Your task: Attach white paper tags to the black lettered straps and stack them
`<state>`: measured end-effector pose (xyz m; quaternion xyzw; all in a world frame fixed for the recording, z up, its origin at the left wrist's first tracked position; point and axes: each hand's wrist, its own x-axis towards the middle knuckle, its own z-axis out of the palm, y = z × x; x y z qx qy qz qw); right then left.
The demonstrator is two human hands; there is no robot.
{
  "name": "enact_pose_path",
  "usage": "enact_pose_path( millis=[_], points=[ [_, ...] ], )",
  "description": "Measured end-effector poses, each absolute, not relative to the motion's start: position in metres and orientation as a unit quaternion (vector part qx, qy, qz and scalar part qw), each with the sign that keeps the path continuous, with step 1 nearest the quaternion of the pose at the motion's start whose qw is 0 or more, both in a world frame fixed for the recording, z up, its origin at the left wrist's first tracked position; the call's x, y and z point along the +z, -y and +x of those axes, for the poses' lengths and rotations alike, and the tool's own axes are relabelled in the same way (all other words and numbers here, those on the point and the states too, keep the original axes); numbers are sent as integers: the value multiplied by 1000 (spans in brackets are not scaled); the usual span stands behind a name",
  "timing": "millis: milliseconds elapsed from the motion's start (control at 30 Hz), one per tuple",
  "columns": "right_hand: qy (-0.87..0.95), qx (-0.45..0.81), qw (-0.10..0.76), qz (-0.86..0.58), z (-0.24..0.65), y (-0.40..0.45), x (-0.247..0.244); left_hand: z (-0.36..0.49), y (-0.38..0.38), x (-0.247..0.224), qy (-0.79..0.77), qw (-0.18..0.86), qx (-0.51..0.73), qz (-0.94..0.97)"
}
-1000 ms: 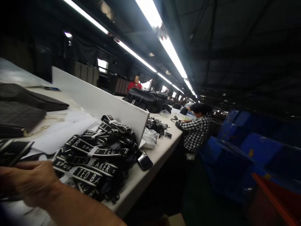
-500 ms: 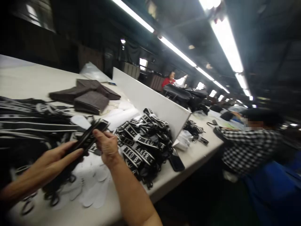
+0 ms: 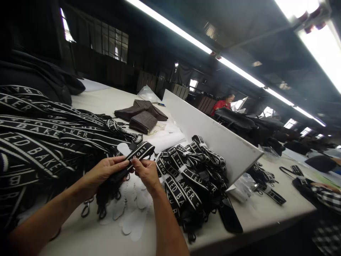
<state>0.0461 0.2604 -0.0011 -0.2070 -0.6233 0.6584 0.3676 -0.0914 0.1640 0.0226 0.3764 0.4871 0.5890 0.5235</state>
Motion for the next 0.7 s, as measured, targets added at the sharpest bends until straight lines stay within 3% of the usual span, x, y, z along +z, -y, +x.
enact_pose_path(
  millis=[267,500,600,700],
  points=[
    [698,598,334,-206,51,-267,0,-89,-165,22,-493,471,613,399],
    [679,620,320,-228,45,-262,1,-101,-174,11,-550,291,629,466],
    [713,537,370,-259,41,-252,2,-108,-177,6,-594,199,610,485],
    [717,489,424,-258,38,-239,2,-109,-178,5,-598,187,612,482]
  ],
)
